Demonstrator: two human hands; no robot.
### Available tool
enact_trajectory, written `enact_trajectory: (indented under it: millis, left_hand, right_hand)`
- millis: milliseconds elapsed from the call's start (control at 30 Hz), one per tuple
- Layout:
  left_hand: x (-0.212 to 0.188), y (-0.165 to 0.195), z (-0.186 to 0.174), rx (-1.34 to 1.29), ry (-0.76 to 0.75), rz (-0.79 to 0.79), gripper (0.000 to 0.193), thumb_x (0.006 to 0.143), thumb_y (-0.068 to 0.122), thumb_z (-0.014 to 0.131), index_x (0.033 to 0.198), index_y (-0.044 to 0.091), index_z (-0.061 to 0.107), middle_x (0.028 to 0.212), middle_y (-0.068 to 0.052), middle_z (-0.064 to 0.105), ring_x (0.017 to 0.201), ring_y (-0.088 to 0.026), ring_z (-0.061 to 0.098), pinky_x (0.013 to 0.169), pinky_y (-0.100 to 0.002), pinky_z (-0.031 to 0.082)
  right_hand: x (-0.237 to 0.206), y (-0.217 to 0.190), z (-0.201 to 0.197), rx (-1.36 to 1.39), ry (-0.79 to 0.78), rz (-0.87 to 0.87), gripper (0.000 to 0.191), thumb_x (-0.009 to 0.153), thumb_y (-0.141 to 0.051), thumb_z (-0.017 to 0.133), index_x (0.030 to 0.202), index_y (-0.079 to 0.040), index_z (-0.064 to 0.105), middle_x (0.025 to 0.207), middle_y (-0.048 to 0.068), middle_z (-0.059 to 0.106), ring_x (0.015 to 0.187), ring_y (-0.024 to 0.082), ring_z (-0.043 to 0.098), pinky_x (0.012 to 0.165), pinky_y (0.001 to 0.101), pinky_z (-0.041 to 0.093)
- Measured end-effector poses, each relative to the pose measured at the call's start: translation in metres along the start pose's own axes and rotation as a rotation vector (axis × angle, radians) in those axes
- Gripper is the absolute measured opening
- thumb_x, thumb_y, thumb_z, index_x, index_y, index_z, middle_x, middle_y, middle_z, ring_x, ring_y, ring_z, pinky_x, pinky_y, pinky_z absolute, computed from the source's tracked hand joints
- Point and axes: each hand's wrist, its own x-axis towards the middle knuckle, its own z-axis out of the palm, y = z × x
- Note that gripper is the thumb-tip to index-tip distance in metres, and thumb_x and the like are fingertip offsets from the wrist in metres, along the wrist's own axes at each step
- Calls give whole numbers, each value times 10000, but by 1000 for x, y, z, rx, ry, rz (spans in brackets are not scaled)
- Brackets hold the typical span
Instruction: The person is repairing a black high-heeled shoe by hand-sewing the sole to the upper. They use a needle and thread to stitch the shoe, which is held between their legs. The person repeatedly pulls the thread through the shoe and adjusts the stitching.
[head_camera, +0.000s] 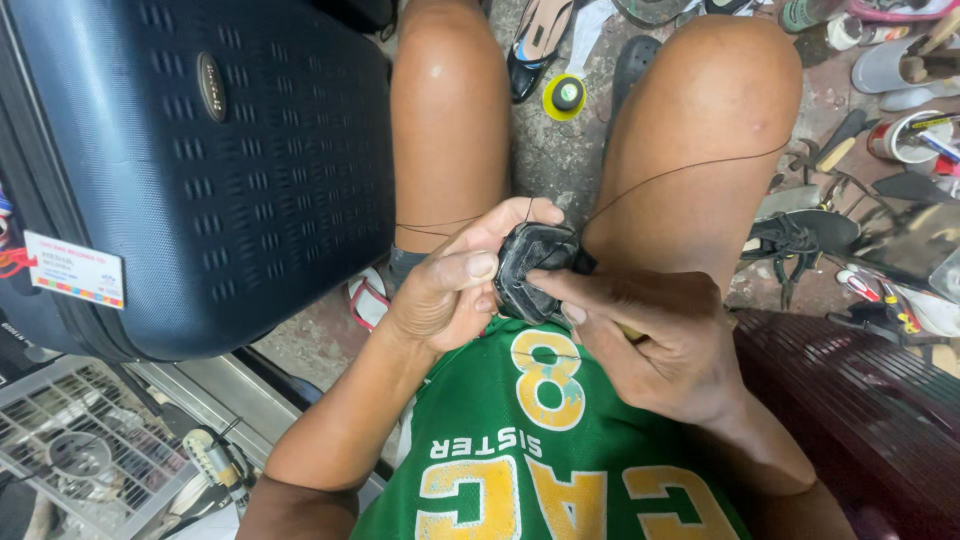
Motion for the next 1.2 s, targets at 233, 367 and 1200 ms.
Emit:
enact_trajectory:
  millis: [233, 367, 1200]
  left_hand:
    - [7, 1, 3, 76, -48, 4, 750, 875, 264, 778, 1466, -30, 420, 1175, -98, 619, 937, -78, 597, 791, -181, 474]
    - [12, -3, 7, 89, -69, 20, 701, 901, 183, 795, 1473, -14, 440, 1221, -110, 631, 1091, -150, 641, 999, -288, 515]
    - [72, -28, 4, 554, -60, 204, 547, 895, -46, 808, 1342, 2, 495, 1149, -55, 639, 1055, -99, 656, 943, -256, 573]
  right_hand:
    - [-5, -4, -7, -40, -1, 61, 328, 918, 44, 666, 1217, -75, 726, 780, 66, 705, 627, 115, 673, 583, 270, 523]
    - [-11, -16, -18, -151, 24, 66, 340, 903, 48, 667, 1214, -76, 725, 865, 102, 725, 684, 158, 719, 604, 296, 546]
    - [-5, -24, -70, -693, -126, 165, 415, 790, -15, 743, 1191, -123, 736, 785, 90, 692, 595, 294, 646, 513, 408, 483]
